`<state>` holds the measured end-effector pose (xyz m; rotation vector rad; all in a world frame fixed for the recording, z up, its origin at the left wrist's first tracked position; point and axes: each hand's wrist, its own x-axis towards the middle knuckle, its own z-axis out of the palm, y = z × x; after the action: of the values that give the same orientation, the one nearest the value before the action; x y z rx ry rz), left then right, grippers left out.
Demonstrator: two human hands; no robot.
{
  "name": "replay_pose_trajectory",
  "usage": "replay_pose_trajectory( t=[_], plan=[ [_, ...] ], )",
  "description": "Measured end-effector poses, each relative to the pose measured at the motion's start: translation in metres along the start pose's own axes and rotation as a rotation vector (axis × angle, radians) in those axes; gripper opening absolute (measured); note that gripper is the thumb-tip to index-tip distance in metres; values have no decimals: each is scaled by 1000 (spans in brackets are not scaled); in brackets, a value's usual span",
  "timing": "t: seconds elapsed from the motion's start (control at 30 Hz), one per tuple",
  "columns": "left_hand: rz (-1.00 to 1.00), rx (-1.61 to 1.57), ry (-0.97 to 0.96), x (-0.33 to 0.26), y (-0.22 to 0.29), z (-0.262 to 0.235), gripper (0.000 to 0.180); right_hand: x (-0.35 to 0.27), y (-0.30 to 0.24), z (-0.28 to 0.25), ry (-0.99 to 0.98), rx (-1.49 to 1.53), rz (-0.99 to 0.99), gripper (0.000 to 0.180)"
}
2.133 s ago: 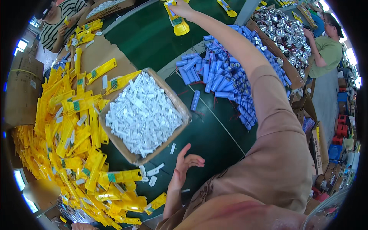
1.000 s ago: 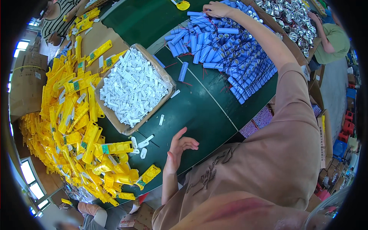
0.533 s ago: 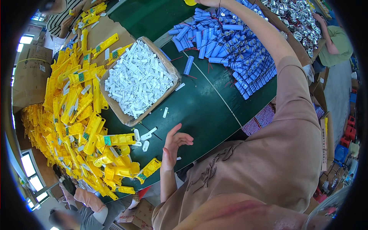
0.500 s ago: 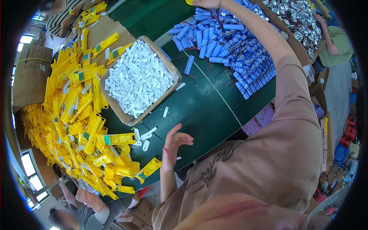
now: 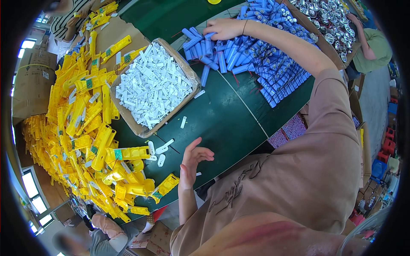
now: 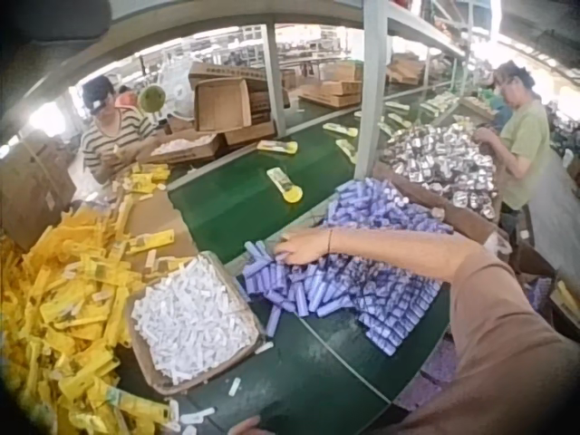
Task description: The person assembles flashlights by inserting circuit components, batteries, and small plastic parts into plastic flashlight casings by hand.
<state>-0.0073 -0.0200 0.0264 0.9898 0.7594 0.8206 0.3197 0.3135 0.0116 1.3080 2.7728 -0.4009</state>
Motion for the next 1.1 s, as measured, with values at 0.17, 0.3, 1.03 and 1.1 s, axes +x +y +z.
replay_pose_trajectory(
  t=[0.17,0.3,1.03,1.1],
  plan=[
    [-17,-5,22,-3,1,1,99,-23,-27,3,27,-26,-95,37],
    [-4,30,17,-4,1,-2,97,-30,-45,-16,26,-13,-39,38],
    [-12,1946,420,-40,100,-105,52,-177,-242,26,156,758,-159,12],
    [0,2087,358,-38,84,-139,53,-175,-252,36,137,696,-231,12]
  ],
)
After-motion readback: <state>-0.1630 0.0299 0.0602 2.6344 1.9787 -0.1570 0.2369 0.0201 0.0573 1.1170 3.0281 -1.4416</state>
